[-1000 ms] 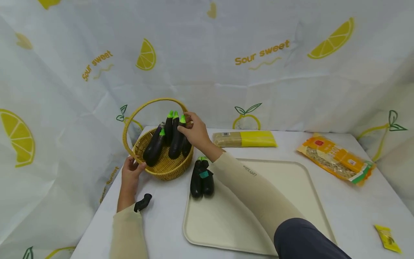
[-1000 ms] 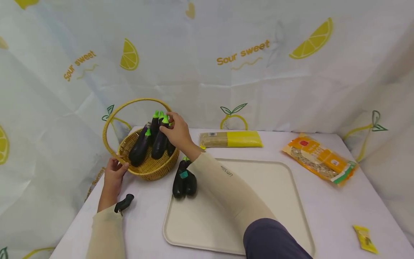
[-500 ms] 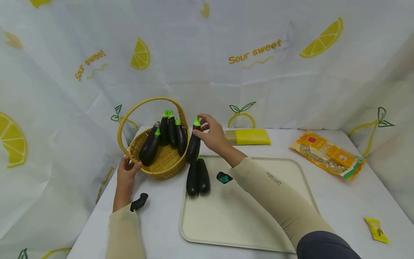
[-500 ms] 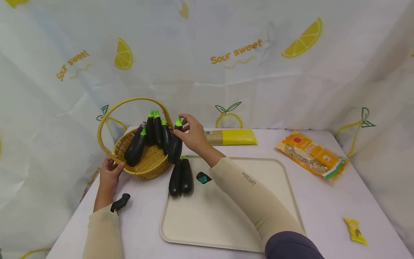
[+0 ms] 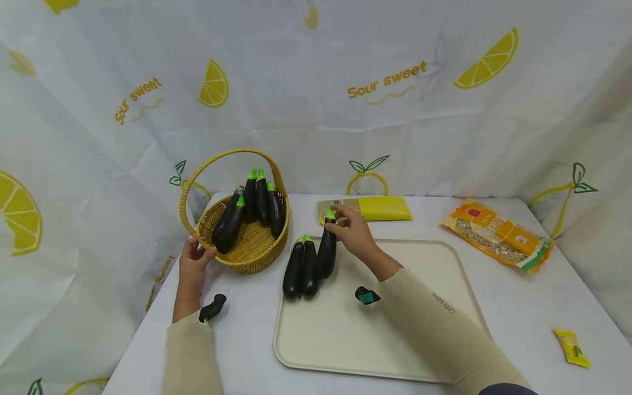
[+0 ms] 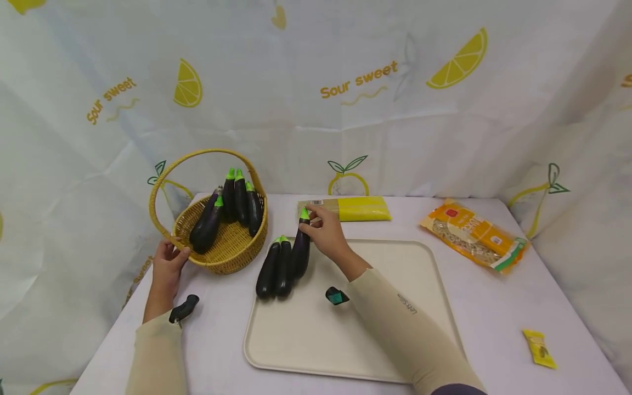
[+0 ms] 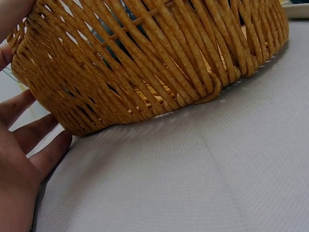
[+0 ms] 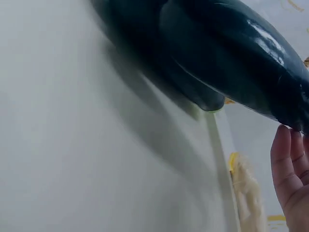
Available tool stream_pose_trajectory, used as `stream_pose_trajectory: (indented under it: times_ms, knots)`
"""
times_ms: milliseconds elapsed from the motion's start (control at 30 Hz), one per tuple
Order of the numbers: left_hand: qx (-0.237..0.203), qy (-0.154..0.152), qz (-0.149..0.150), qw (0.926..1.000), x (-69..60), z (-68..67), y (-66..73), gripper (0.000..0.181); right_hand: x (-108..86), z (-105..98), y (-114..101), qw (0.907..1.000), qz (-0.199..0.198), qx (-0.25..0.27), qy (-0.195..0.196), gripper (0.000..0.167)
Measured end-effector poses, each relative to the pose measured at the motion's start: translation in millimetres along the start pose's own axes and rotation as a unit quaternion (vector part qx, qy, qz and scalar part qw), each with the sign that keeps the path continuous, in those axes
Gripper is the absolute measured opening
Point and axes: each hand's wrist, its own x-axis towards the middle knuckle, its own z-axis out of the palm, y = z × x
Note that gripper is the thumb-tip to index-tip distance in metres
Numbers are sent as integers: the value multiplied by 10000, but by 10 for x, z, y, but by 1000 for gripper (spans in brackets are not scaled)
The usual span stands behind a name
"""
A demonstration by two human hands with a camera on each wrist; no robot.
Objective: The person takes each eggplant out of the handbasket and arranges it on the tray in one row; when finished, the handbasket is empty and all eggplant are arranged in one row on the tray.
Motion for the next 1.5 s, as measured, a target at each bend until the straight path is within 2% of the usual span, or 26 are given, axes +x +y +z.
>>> stream_pose_trajectory:
  times_ms: [167, 333, 433, 567, 733, 900, 1033, 1100, 1333, 1500]
  knots:
    - [26, 63, 55, 10000, 71, -19, -92, 45, -145, 36, 176, 9989, 442, 152, -13, 54]
    - [-39, 161, 235, 9996, 92, -15, -126, 39, -182, 126, 270, 9963, 786, -286, -213, 52]
    - [-171, 160, 223, 9995, 96, -5, -148, 36, -197, 158, 313, 9935, 833, -746, -189, 48]
    - [-260, 138, 150, 9995, 99, 4, -180, 37, -226, 179, 357, 9910, 808, -1066, -75, 42]
    - [-233, 72, 149, 9996, 97, 4, -197, 40, -266, 199, 397, 9896, 897, -1125, -31, 39]
    - [-170, 85, 143, 9997, 82, -3, -184, 43, -266, 204, 347, 9909, 960, -942, 46, 37]
    - [-246, 146, 240, 9993, 78, -11, -167, 40, -177, 236, 207, 9952, 672, -709, 103, 36]
    - [-235, 163, 267, 9992, 73, -12, -164, 37, -104, 296, 114, 9964, 493, -684, 11, 36]
    - [-84, 177, 107, 9998, 81, -40, -166, 36, 309, 671, -274, 9914, -15, -1032, -801, 36]
    - [-169, 126, 196, 9996, 79, -24, -159, 37, 613, 979, -457, 9830, -293, -1339, -1225, 40]
